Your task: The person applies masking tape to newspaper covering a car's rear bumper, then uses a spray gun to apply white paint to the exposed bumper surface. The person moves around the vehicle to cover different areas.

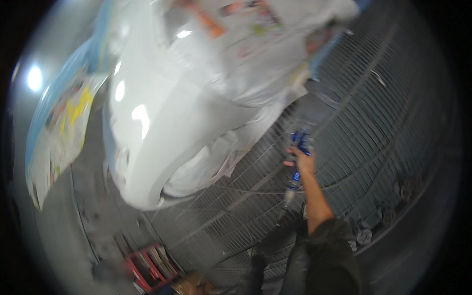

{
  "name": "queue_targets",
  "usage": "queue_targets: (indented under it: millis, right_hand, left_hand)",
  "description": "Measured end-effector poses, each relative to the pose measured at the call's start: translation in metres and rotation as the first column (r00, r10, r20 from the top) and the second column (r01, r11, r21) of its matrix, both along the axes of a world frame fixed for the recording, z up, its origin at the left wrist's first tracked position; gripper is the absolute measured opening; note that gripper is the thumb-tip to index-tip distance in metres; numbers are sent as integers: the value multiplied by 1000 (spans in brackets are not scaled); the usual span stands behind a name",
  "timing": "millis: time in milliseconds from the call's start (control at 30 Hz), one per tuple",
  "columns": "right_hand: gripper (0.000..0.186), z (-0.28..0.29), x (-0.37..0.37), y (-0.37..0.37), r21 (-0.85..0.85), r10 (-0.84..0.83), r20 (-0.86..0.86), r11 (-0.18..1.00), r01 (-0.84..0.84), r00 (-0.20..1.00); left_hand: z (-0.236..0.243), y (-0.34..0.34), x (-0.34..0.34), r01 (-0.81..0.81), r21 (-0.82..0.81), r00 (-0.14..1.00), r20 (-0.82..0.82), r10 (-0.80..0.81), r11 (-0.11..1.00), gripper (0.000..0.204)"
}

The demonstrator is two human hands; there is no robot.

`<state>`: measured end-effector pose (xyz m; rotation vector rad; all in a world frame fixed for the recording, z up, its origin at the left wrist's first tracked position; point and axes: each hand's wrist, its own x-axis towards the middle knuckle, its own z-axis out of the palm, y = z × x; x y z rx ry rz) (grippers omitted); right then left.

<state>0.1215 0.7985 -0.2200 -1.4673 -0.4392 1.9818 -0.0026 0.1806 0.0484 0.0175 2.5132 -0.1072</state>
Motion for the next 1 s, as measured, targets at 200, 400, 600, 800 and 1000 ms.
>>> queue_targets:
  millis: [200,400,600,800,1000]
  right_hand:
    - [27,79,9,-86,118,60,28,991,-63,998]
    - [27,159,7,-167,230,-82,45,971,70,996]
    - [29,227,-16,-288,391,-134,172,919,57,976]
    - [29,270,-92,-488,390,-82,296,920,-42,952]
    - [28,265,-220,-636,413,22,216,904,-112,976]
  left_hand:
    - [45,-73,-29,131,-121,985,132,-115,984,32]
    - [98,-246,-70,97,-158,975,211,-62,983,24]
    - [92,-506,-116,-2,-122,998,-62,-6,993,23]
    - [59,-681,-236,81,224,855,-517,48,971,25]
    - [120,-667,-429,437,145,736,-625,-261,888,36]
